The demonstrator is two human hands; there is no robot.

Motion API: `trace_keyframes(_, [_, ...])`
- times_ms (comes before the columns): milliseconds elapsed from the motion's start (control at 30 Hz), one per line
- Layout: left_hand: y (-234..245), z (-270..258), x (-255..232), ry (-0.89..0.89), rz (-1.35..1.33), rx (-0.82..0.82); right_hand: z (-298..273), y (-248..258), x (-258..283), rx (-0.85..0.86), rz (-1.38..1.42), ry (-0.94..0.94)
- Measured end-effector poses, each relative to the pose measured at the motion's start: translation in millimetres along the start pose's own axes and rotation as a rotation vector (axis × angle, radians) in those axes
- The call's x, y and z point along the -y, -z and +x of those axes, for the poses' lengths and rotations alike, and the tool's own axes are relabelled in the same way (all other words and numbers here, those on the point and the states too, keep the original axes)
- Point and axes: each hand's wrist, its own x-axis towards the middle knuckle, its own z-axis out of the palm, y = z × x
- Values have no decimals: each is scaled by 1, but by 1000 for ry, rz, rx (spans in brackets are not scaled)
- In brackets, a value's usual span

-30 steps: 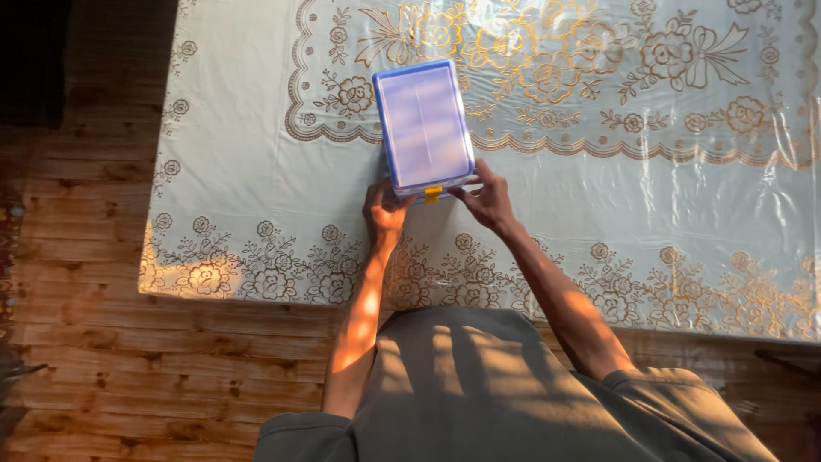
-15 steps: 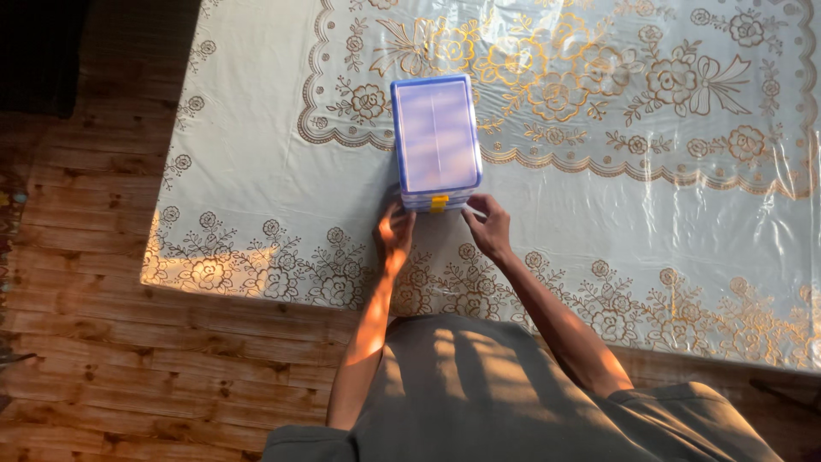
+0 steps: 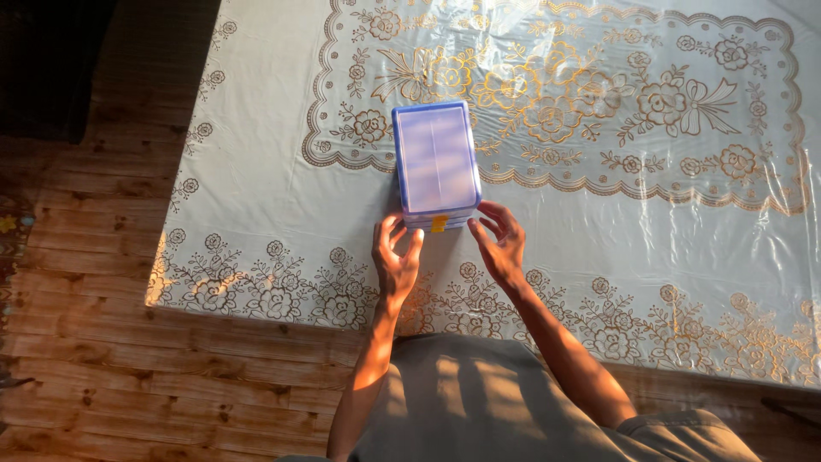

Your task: The person organizes several medicine packets by picking them up from a table, placing them into a small clear drawer of a blue storage unit, and then closing the drawer.

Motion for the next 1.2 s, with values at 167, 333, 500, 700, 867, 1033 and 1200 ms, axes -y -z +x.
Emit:
trace_keyframes(167, [3,1,-12,-12,28,28,2,4,15,49,8,-41])
trace_keyframes(333, [9,-10,-21,2,86,48,-4,9,14,18,-153,-97])
trace_keyframes(500, [24,-34,-28,105,264,190,-32,24,26,95,-467,-92])
trace_keyframes(700, [36,-47,-48,-73,369,153,-32,26,56,216,-817,496])
trace_keyframes(867, [41,-50,-73,-201,385,126,-5,4,61,489,-1066,700])
trace_keyframes(1033, [44,-60,-93,-202,375,157,0,-7,51,584,-1288,697])
trace_keyframes(1200, [43,-72,-103,-157,327,174,-4,6,70,577,-1044,546])
